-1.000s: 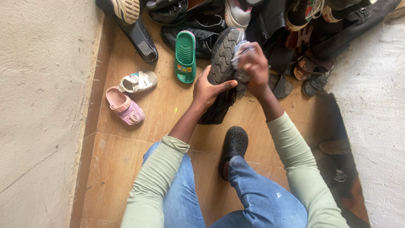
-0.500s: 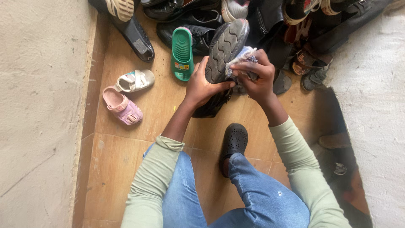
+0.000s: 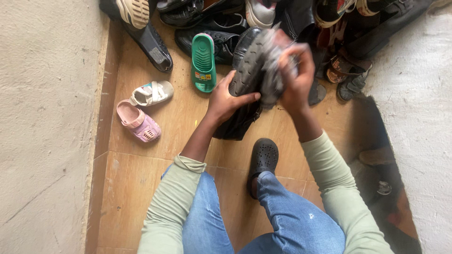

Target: The person sits on the floor and cleans a pair of black leather shoes using a cloth. They wipe the soles, uppers, and sides of both shoes, turning them over to access different areas. Other shoes are visible on the floor nearby.

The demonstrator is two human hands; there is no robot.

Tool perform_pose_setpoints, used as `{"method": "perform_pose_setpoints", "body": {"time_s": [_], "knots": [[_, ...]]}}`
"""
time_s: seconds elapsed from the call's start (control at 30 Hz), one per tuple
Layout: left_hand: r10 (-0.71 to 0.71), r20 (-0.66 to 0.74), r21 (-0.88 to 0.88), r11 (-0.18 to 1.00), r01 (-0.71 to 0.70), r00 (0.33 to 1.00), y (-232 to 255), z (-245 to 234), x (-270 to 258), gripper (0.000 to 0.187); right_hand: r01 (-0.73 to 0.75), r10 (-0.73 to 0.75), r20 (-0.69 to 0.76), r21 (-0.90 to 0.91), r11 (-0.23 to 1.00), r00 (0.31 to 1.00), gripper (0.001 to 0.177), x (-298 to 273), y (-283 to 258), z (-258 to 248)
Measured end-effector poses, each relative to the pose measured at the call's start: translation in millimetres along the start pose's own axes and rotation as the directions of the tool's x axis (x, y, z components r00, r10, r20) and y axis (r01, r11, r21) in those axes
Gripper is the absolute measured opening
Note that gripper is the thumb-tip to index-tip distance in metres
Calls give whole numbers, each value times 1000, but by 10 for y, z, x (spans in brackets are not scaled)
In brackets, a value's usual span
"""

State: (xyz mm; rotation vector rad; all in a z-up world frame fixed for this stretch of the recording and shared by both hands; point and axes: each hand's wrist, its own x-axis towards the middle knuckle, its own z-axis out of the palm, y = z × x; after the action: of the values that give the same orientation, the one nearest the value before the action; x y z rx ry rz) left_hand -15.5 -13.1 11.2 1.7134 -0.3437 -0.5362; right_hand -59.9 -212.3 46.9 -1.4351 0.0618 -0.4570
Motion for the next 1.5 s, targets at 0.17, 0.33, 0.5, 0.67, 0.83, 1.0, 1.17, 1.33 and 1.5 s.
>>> {"method": "perform_pose_setpoints", "body": {"time_s": [0.17,0.33,0.5,0.67,0.83,1.0,1.17,1.33,1.5], "knots": [[-73,71,-79,994,79,995,40,-37,-6,79,466,-302,367,-539,702,880,22,-116,-32,119],[-14,228,-377,921,102,974,136,-102,-18,88,228,-222,76,-533,815,972,22,163,324,-181],[74,290,-569,815,109,954,204,-90,-85,97,-201,227,-53,300,933,973,23,221,310,-405],[63,290,-546,831,111,955,-49,-44,-84,100,-148,103,136,383,912,985,16,200,-119,-178],[22,216,-781,603,160,976,-209,-28,-114,94,253,-75,304,-605,755,950,14,-96,-139,102],[40,44,-783,622,10,998,-195,-200,-28,91,20,238,461,-487,873,855,17,-91,11,-257],[44,137,-917,384,110,990,-193,-318,24,93,-124,241,275,-382,916,931,22,-18,115,-386],[2,150,-878,460,132,989,-82,-228,35,90,85,83,404,-381,921,911,33,85,67,-80],[20,148,-915,382,129,989,-137,-357,59,86,-157,388,374,-519,840,842,60,-107,180,7]]}}
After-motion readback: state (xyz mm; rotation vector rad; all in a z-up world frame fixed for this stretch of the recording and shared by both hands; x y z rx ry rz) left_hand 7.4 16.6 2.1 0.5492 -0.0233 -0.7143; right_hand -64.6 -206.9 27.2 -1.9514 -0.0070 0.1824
